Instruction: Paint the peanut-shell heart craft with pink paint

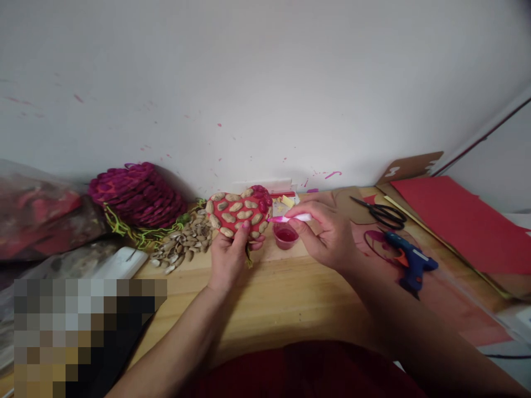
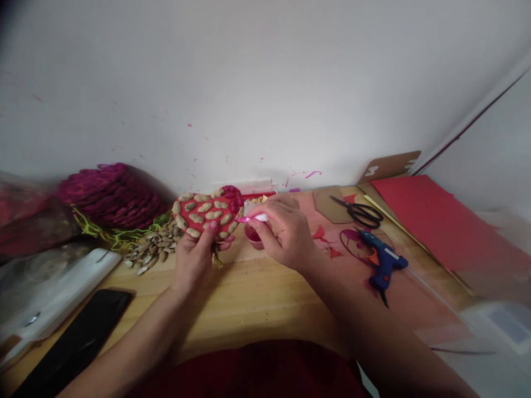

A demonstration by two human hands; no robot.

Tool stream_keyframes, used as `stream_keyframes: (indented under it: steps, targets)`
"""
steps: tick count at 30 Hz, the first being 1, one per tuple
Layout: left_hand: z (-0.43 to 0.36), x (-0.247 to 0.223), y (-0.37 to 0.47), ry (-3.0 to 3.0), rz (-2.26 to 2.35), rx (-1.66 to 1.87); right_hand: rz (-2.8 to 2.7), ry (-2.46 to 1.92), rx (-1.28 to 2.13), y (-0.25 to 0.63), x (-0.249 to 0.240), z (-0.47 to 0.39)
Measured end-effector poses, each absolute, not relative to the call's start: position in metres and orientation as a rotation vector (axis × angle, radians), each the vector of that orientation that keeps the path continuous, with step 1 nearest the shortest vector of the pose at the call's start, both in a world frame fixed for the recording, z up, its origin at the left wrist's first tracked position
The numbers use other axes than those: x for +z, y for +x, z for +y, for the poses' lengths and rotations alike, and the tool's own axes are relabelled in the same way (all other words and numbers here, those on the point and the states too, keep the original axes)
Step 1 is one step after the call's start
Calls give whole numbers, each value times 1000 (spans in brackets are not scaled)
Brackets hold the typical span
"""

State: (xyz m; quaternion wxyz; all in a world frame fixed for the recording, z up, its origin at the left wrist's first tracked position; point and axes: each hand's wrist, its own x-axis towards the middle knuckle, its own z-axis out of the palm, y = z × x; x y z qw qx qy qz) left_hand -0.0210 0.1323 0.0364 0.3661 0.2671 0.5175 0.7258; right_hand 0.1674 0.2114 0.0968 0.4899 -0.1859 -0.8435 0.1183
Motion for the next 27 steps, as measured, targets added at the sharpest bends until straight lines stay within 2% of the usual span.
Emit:
stream_keyframes:
  steps: [27]
  targets:
    - [130,39,-22,762,1399,1860,-2047,-449,275,169,99,211]
